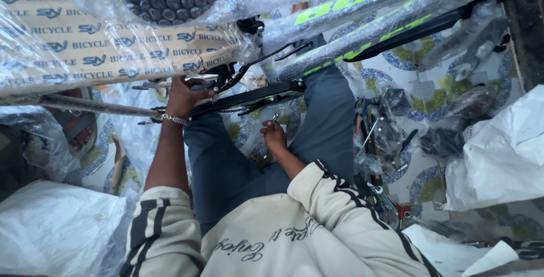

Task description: The person unboxes and assembles a new bicycle by removing plastic wrappings, attaching mudguards, adjusting nuts and bolts with a wrench, and connecting brake cables.

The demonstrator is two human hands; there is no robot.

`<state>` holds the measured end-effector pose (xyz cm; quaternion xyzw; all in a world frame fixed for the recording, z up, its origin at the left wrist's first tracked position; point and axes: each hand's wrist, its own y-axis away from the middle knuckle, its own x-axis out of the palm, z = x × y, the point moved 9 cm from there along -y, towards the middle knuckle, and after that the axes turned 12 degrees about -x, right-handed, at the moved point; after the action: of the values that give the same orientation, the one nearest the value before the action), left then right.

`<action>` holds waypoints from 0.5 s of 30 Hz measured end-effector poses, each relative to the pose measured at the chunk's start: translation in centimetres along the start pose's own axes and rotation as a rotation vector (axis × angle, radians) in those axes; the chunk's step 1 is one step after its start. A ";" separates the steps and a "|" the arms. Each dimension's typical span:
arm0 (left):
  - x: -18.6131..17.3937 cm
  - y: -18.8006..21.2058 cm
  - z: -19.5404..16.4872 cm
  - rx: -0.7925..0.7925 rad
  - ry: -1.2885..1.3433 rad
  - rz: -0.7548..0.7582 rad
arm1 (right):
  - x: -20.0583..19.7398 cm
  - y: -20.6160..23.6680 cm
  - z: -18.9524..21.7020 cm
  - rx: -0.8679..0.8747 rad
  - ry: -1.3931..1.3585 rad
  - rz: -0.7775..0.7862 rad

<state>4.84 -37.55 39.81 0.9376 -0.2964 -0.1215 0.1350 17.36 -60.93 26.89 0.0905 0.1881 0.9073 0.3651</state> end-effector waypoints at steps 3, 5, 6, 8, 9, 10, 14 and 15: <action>-0.3 0.0 0.4 -0.044 -0.033 -0.020 | 0.4 0.2 -1.0 0.096 -0.135 0.006; -0.3 0.1 0.2 -0.038 -0.076 -0.022 | 0.6 0.9 -2.9 0.313 -0.272 -0.021; -0.2 0.2 0.0 -0.021 -0.090 -0.015 | 0.8 0.9 -3.2 0.336 -0.304 -0.011; 0.0 0.2 -0.1 -0.020 -0.128 0.004 | 0.9 1.2 -3.6 0.384 -0.366 0.007; 0.1 0.1 0.0 -0.038 -0.149 0.012 | 0.6 1.0 -3.3 0.322 -0.368 0.001; 0.2 0.0 0.1 -0.054 -0.168 0.016 | 0.3 0.8 -2.8 0.258 -0.365 -0.001; 0.6 -0.2 0.1 -0.039 -0.096 0.096 | -1.1 0.8 -2.5 0.136 -0.357 -0.074; 0.7 -0.3 0.2 -0.049 -0.115 0.099 | -0.8 0.9 -2.9 0.165 -0.338 -0.053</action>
<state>5.43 -37.77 39.40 0.9097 -0.3467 -0.1754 0.1464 16.51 -62.94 24.62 0.2662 0.2003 0.8506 0.4068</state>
